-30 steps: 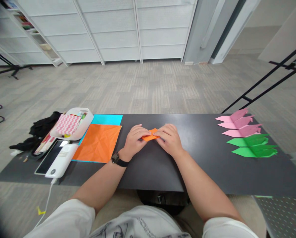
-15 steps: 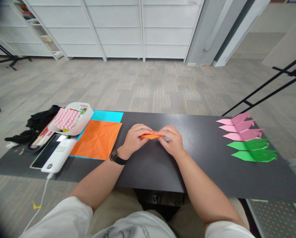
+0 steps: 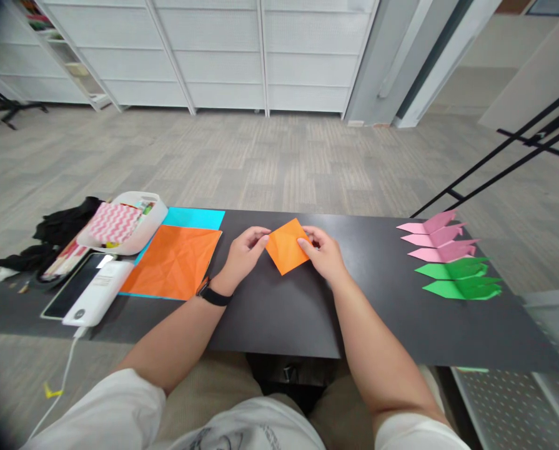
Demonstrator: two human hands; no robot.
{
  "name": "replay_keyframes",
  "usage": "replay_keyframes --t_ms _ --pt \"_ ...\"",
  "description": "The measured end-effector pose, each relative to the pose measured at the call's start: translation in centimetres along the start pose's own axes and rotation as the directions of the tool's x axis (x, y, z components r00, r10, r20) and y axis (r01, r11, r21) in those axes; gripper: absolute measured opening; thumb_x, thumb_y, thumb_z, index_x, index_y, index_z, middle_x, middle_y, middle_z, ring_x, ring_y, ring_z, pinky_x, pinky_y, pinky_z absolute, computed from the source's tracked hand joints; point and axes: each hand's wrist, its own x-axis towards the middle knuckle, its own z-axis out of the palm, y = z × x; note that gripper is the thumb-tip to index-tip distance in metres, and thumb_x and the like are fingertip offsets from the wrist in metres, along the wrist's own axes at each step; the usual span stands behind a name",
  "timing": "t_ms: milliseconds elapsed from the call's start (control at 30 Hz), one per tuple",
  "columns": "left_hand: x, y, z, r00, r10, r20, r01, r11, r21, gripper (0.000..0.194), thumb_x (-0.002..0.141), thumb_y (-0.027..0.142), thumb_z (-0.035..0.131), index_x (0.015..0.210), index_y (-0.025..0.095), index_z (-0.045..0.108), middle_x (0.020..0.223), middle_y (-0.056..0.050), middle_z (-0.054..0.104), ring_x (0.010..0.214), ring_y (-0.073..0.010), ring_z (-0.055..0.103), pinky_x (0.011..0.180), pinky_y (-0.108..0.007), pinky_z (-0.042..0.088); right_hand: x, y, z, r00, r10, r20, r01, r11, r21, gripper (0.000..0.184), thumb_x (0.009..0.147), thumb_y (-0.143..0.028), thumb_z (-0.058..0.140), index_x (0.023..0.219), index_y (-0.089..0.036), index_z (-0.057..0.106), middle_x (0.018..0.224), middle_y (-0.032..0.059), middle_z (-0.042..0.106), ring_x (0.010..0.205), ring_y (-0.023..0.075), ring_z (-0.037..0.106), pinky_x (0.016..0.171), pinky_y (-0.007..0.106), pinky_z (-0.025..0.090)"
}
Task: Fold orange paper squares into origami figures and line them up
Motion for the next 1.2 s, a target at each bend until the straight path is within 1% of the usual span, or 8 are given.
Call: replay_keyframes --t_ms 100,200,400,500,633,767,967,1200 --pt "0.2 -0.9 0.0 0.996 -0.075 0.039 0.071 0.992 0.102 0.021 0.101 0.029 0.064 0.120 0.023 0.071 0.087 0.000 0.076 0.081 -0.0167 0.072 0.077 -0.029 0.055 0.2 0.7 0.0 0.997 0.047 0.060 -0.039 0.991 -0.126 0.042 0.094 -0.055 0.068 0.122 -0.024 0.076 0.077 -0.0018 0.071 0.068 0.0173 0.063 0.069 0.032 0.051" --pt "0.3 -1.2 -0.2 0.986 -0.118 0.117 0.082 0.957 0.279 0.023 0.098 0.023 0.064 0.120 0.024 0.070 0.081 0.003 0.073 0.073 -0.0161 0.068 0.072 -0.029 0.051 0.2 1.0 0.1 0.996 0.060 0.069 -0.035 0.948 -0.317 0.034 0.095 -0.046 0.067 0.120 -0.026 0.077 0.080 -0.0006 0.073 0.070 0.0181 0.065 0.071 0.032 0.051" --pt "0.1 -0.6 -0.3 0.963 -0.127 0.237 -0.046 0.790 0.611 0.021 0.097 0.019 0.062 0.114 0.025 0.073 0.090 -0.001 0.076 0.089 -0.0238 0.071 0.089 -0.039 0.052 -0.3 1.0 0.7 0.981 0.008 0.196 0.108 0.812 -0.574 0.046 0.095 -0.027 0.068 0.141 -0.025 0.070 0.097 0.0046 0.078 0.090 0.0234 0.071 0.088 0.038 0.055" --pt "0.0 -0.3 -0.2 0.964 -0.085 0.252 -0.121 0.705 0.698 0.025 0.099 0.023 0.064 0.122 0.026 0.072 0.110 -0.007 0.075 0.107 -0.0297 0.069 0.100 -0.048 0.051 -0.4 1.3 1.0 0.969 -0.055 0.241 0.206 0.718 -0.665 0.047 0.096 -0.028 0.069 0.143 -0.026 0.071 0.116 0.0098 0.075 0.111 0.0296 0.068 0.102 0.046 0.053" --pt "0.0 -0.6 0.5 0.938 0.040 0.343 -0.263 0.726 0.635 0.042 0.098 0.013 0.057 0.136 0.026 0.068 0.137 -0.009 0.070 0.128 -0.0286 0.062 0.114 -0.049 0.048 -0.6 2.0 1.3 0.969 -0.090 0.229 0.232 0.649 -0.725 0.045 0.096 -0.033 0.068 0.141 -0.031 0.073 0.142 0.0123 0.064 0.131 0.0341 0.059 0.115 0.055 0.047" --pt "0.2 -1.5 1.6 0.882 0.125 0.454 -0.374 0.771 0.515 0.058 0.094 0.004 0.048 0.147 0.024 0.061 0.155 -0.006 0.063 0.146 -0.0234 0.055 0.130 -0.048 0.036 -0.8 2.2 1.4 0.970 -0.046 0.239 0.217 0.605 -0.766 0.050 0.098 -0.035 0.065 0.148 -0.032 0.070 0.160 0.0133 0.053 0.151 0.0403 0.043 0.127 0.069 0.031" --pt "0.5 -1.9 1.5 0.863 0.128 0.489 -0.399 0.767 0.503 0.044 0.104 0.030 0.060 0.147 0.022 0.060 0.148 -0.010 0.068 0.141 -0.0261 0.060 0.133 -0.051 0.033 -0.9 1.8 1.4 0.958 0.002 0.288 0.222 0.631 -0.743 0.048 0.097 -0.039 0.067 0.144 -0.037 0.072 0.170 0.0094 0.044 0.161 0.0437 0.031 0.128 0.077 0.021" --pt "0.5 -2.0 1.1 0.860 0.052 0.508 -0.360 0.767 0.532 0.059 0.102 0.032 0.066 0.158 0.022 0.049 0.162 -0.012 0.057 0.156 -0.0286 0.049 0.137 -0.055 0.025 -0.9 1.8 1.5 0.941 0.036 0.336 0.237 0.639 -0.732 0.054 0.097 -0.041 0.066 0.152 -0.039 0.066 0.175 0.0083 0.038 0.165 0.0441 0.022 0.129 0.078 0.015"
